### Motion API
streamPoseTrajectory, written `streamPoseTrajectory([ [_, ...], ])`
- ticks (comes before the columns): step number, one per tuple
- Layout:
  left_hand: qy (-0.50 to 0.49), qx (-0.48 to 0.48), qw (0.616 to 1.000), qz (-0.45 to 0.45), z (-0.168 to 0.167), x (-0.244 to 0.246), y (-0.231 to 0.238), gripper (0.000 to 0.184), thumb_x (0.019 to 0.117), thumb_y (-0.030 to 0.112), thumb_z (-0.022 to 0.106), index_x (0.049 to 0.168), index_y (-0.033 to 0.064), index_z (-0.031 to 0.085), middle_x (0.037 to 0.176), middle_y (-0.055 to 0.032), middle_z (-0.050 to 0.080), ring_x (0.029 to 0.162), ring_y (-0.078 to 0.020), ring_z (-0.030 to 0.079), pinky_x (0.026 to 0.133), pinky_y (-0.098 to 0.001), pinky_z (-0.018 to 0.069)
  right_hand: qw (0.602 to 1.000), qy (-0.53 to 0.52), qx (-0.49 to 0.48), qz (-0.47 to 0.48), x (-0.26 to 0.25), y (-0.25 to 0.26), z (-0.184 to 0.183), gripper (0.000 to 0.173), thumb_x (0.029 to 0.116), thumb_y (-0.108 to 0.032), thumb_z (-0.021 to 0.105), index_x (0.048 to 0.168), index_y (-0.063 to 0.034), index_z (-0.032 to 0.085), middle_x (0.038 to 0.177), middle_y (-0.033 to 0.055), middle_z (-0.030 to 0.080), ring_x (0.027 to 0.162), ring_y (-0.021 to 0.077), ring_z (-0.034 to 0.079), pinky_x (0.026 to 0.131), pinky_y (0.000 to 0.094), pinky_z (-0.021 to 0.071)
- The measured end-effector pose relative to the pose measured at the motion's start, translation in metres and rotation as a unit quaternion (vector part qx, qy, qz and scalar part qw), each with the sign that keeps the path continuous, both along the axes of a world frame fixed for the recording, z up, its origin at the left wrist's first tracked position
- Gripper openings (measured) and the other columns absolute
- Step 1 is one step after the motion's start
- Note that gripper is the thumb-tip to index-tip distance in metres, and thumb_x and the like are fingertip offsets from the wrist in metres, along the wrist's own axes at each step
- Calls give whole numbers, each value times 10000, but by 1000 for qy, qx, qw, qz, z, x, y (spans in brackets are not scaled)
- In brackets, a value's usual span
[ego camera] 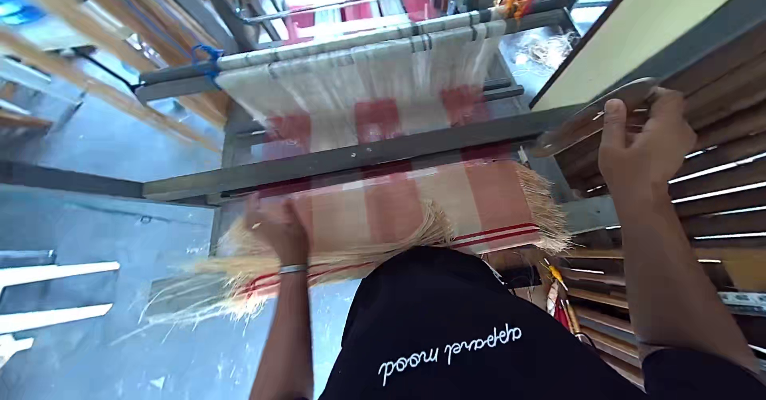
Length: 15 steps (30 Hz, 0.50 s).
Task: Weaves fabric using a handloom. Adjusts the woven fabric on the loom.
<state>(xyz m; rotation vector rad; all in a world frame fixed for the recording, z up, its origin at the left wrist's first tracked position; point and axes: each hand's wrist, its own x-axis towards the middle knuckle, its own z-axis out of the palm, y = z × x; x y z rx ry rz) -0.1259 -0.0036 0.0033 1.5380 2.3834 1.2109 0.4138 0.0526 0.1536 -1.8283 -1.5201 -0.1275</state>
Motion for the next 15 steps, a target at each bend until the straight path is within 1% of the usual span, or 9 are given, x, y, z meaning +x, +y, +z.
streamPoseTrajectory([
  [2,-28,62,987,-148,4,57,-21,691,1044,385,527,1495,-106,347,1570,-318,356,1479,-429,344,1215,-570,295,989,73,45,117,-62,-18,14,493,1070,-382,535,1313,46,529,1100,204,678,931,253,714,830,441,610],
  [5,-26,90,947,-307,18,123,-48,884,880,627,707,1466,18,447,1443,-198,561,1338,-313,545,1105,-522,462,920,228,7,320,-162,-35,-1,333,1052,-265,589,1219,24,577,984,87,705,836,134,713,761,370,638],
  [7,-17,58,957,-285,20,131,-59,747,913,459,746,1477,52,472,1296,-162,660,1124,-283,682,927,-496,586,863,258,-43,432,-206,-23,-23,292,1066,-268,559,1156,-3,641,972,65,732,833,130,730,756,372,653],
  [8,-32,35,966,-254,18,123,-64,662,939,379,727,1456,37,493,1228,-176,687,1050,-297,712,865,-510,606,857,228,-70,457,-217,-8,-35,369,1091,-331,491,1162,-21,680,1020,69,732,899,129,717,816,368,624],
  [10,-74,13,982,-175,13,95,-80,628,962,334,698,1440,-14,485,1194,-208,687,1045,-304,706,894,-518,592,893,99,-131,419,-227,35,-63,552,1098,-492,364,1303,-90,681,1241,89,717,1174,184,673,1043,430,533],
  [11,-99,18,986,-136,13,79,-90,651,961,331,695,1432,-53,460,1191,-219,674,1066,-279,691,934,-484,580,914,21,-165,371,-227,55,-82,640,1078,-575,341,1353,-87,650,1309,137,676,1272,273,610,1122,503,447],
  [12,-125,32,986,-103,15,63,-101,689,962,315,698,1439,-94,415,1220,-241,649,1106,-257,671,979,-444,563,929,-50,-181,320,-227,69,-102,728,1052,-643,331,1321,-47,651,1301,186,665,1292,351,580,1157,564,377],
  [13,-149,51,985,-71,17,48,-113,717,959,292,705,1445,-120,376,1248,-263,624,1135,-248,654,1001,-422,549,940,-109,-174,273,-227,73,-121,779,1031,-685,322,1207,-17,682,1211,212,690,1222,393,610,1133,596,377],
  [15,-180,94,979,-7,20,19,-136,748,950,269,711,1458,-127,331,1284,-265,590,1142,-215,639,989,-376,551,946,-146,-175,229,-230,68,-134,842,1003,-736,310,1138,9,678,1172,228,682,1182,410,612,1103,599,385],
])
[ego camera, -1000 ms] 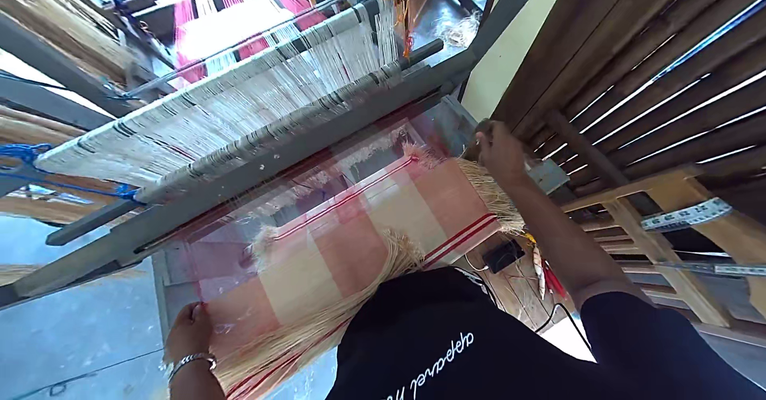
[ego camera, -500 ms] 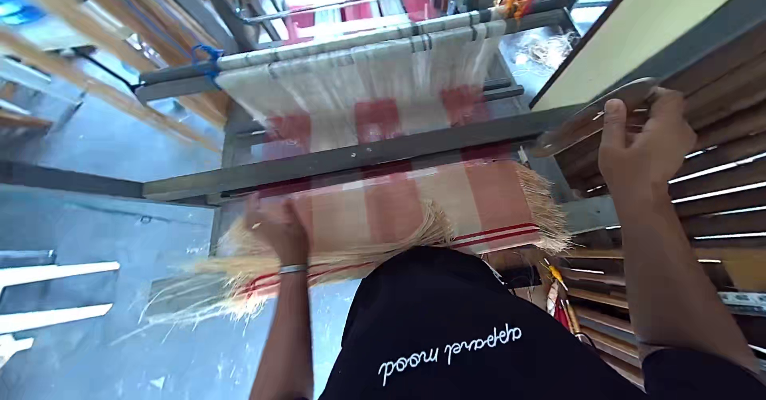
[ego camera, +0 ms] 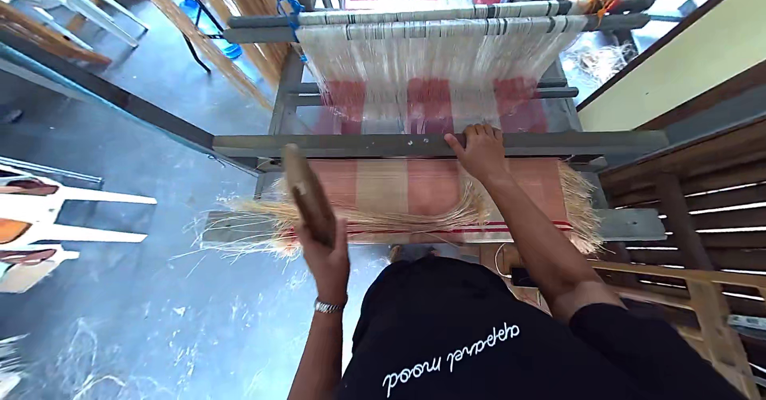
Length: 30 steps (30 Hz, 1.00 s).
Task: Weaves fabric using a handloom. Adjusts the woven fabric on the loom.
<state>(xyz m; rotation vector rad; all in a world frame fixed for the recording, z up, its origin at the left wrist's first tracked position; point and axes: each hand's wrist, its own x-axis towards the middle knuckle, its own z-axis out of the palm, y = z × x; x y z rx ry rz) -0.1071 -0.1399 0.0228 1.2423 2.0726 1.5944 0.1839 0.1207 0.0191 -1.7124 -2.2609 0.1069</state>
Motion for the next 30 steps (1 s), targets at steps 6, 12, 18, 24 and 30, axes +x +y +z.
streamPoseTrajectory([
  [6,-15,38,992,120,2,-57,-45,694,986,281,676,1435,-105,316,1127,-156,600,833,-104,645,731,-301,589,998,-37,47,-34,-8,27,-5,827,986,-752,291,1045,-32,693,1092,191,708,1104,389,646,987,606,441],
  [12,-57,61,993,86,-2,-66,-34,669,989,287,672,1425,-80,321,1069,-100,595,759,-74,630,674,-269,581,997,-34,15,-63,-23,54,2,835,995,-744,288,1133,-10,663,1203,211,670,1210,401,588,1068,600,382],
  [18,-44,30,998,36,-8,-73,-27,645,990,334,671,1397,-66,370,1037,-90,607,765,-71,636,689,-270,586,998,-13,28,-60,-13,-9,2,758,1016,-682,340,1077,-11,686,1124,210,698,1133,403,626,1030,603,414],
  [24,-79,16,996,34,-20,-77,-30,634,991,351,665,1400,-38,377,1015,-79,605,723,-85,630,648,-279,582,996,-29,49,-68,-12,-7,-6,744,1028,-675,319,1008,-18,667,1067,190,699,1080,382,634,1018,574,407],
  [30,-95,17,995,14,-21,-85,-32,639,993,350,650,1411,-19,338,1018,-50,595,734,-65,625,649,-268,573,996,-40,23,-79,-14,-2,-1,756,1020,-684,315,1040,-17,670,1119,194,697,1133,388,622,1026,583,400],
])
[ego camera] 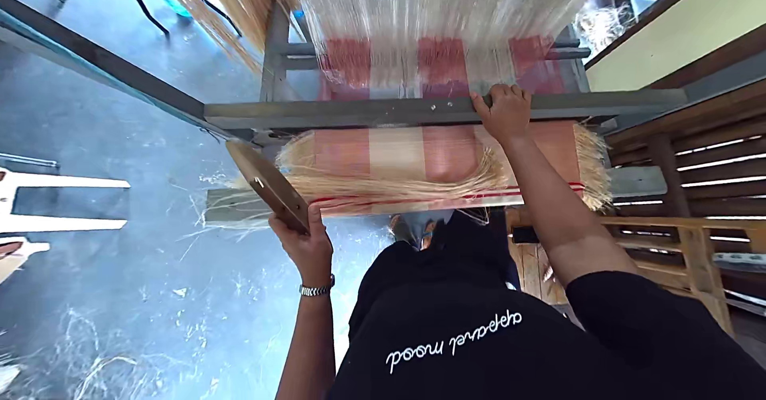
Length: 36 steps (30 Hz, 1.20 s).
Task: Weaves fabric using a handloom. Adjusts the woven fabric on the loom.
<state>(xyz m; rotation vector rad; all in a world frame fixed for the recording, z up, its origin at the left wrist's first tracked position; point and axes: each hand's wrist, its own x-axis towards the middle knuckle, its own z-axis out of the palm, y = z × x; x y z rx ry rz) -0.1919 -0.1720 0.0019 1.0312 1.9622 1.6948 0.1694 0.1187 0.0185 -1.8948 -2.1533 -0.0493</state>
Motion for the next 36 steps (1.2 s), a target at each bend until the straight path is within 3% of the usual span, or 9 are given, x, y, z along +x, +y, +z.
streamPoseTrajectory([
  [6,-18,22,999,-22,-8,1,-2,586,1003,369,651,1413,78,351,967,-17,597,685,-91,623,612,-287,574,999,16,-36,5,1,-1,4,789,1014,-713,307,1106,-13,660,1176,200,679,1203,391,586,1077,583,368],
  [15,0,12,999,40,-5,11,3,642,1005,333,637,1424,-50,335,989,-71,602,674,-87,617,611,-286,573,999,5,47,15,-1,5,-5,722,1039,-653,318,999,-21,663,1027,196,699,1061,401,639,991,613,411],
  [19,-1,8,998,54,-4,10,5,639,1009,331,627,1423,-51,326,945,-59,593,637,-83,607,581,-282,568,1000,-12,22,14,-3,38,-2,748,1026,-672,304,1062,-18,667,1115,199,702,1130,401,631,1016,616,397],
  [24,42,0,999,4,-3,4,8,593,1010,331,628,1397,-39,371,945,-50,596,660,-66,600,610,-267,559,999,21,-25,5,-5,15,7,786,1025,-683,316,1125,17,659,1177,242,676,1195,437,595,1074,627,373],
  [27,111,-2,994,-20,-2,0,17,678,1003,350,645,1423,-72,321,1067,-123,615,802,-79,639,724,-279,575,998,47,-51,13,-2,-7,14,745,1041,-632,357,1130,42,661,1190,261,668,1210,461,577,1085,649,355],
  [29,186,-30,980,-70,-1,-7,28,725,987,360,672,1454,-74,326,1161,-211,640,985,-179,674,884,-368,573,998,39,-56,0,-7,-4,12,744,1035,-636,356,1110,35,668,1184,255,675,1206,460,582,1072,645,361],
  [32,307,-96,927,-194,4,-8,64,663,956,424,695,1437,16,490,1223,-241,661,1085,-379,676,913,-588,548,993,66,-82,60,11,1,13,710,1040,-627,379,1157,13,665,1204,242,666,1224,450,572,1084,672,350],
  [34,374,-118,878,-275,1,-4,95,606,950,451,693,1424,99,556,1292,-227,629,1171,-434,620,951,-641,505,974,161,-103,123,32,2,19,572,1071,-513,427,1294,-34,646,1272,177,665,1248,335,593,1120,581,382],
  [36,414,-117,843,-324,-11,2,129,549,921,431,740,1394,187,608,1286,-202,621,1140,-437,606,895,-645,499,942,298,-89,125,54,-2,35,467,1090,-382,458,1372,-35,593,1323,141,658,1229,215,636,1080,431,508],
])
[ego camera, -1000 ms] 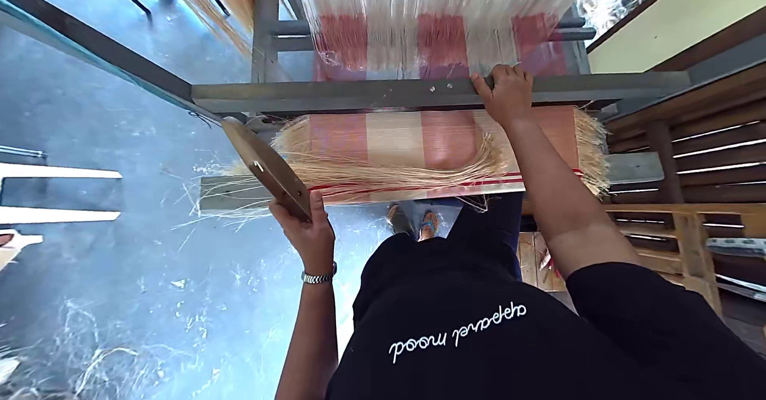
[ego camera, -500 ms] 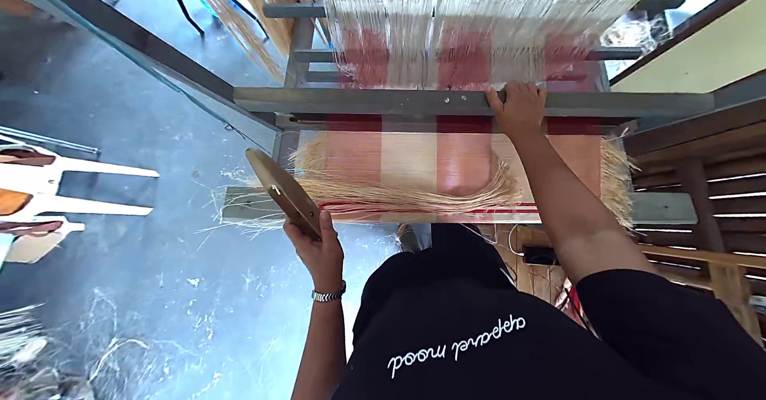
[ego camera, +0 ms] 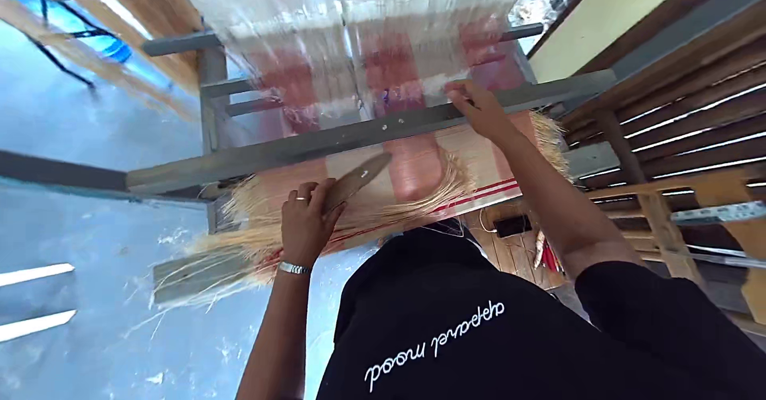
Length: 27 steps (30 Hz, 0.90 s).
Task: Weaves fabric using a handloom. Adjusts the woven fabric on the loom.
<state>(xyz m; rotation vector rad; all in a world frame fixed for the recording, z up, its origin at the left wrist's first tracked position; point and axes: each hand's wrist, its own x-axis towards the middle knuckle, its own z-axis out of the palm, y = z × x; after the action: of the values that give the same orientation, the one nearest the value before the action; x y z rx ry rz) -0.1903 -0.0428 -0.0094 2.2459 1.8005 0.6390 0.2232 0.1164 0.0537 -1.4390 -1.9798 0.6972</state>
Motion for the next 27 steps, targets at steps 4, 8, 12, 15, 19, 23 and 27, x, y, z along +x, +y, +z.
streamPoseTrajectory([
  [4,31,-26,999,-7,-33,12,44,509,917,435,747,1366,230,623,1254,-206,602,1115,-444,590,873,-638,496,988,70,10,-136,40,-33,9,348,1045,-321,557,1181,-12,643,1078,127,702,986,198,690,896,423,577],
  [8,32,2,996,84,-44,31,49,578,925,509,701,1409,212,592,1329,-231,579,1232,-501,522,935,-701,420,981,20,-108,-157,51,-72,-18,285,1022,-248,622,1169,-13,687,1102,156,706,1016,256,686,920,471,560],
  [12,13,76,994,80,-32,51,24,551,968,504,620,1372,130,605,1301,-245,594,1228,-495,522,993,-693,361,988,24,-117,-97,25,-90,-53,268,969,-178,693,1214,-73,713,1208,170,669,1082,308,652,896,502,552],
  [15,-1,59,998,6,-22,53,6,356,1014,419,588,1184,131,710,1161,-160,680,1118,-403,609,946,-619,440,992,-20,-97,-72,12,-81,-74,331,902,-277,777,1197,-129,743,1202,153,656,1110,343,617,923,568,519],
  [19,-67,16,996,-48,-26,48,0,275,1041,327,555,1098,129,738,1067,-110,697,1038,-302,639,903,-483,498,993,-56,-72,-69,12,-68,-86,211,915,-294,754,1036,-122,771,1089,116,698,1035,324,642,900,574,507],
  [23,-171,-94,974,-112,-15,86,30,275,1053,220,538,1120,45,739,1039,-120,725,937,-217,707,869,-415,590,988,29,-124,-92,17,-64,-76,174,932,-224,734,997,-65,754,989,106,720,921,245,681,831,467,560],
  [27,-214,-201,939,-176,-23,158,76,235,1043,157,550,1152,50,729,1083,-114,717,936,-201,710,879,-410,599,981,-7,-171,-87,19,-63,-74,309,931,-300,746,1117,-57,709,1019,108,721,901,256,686,814,482,566],
])
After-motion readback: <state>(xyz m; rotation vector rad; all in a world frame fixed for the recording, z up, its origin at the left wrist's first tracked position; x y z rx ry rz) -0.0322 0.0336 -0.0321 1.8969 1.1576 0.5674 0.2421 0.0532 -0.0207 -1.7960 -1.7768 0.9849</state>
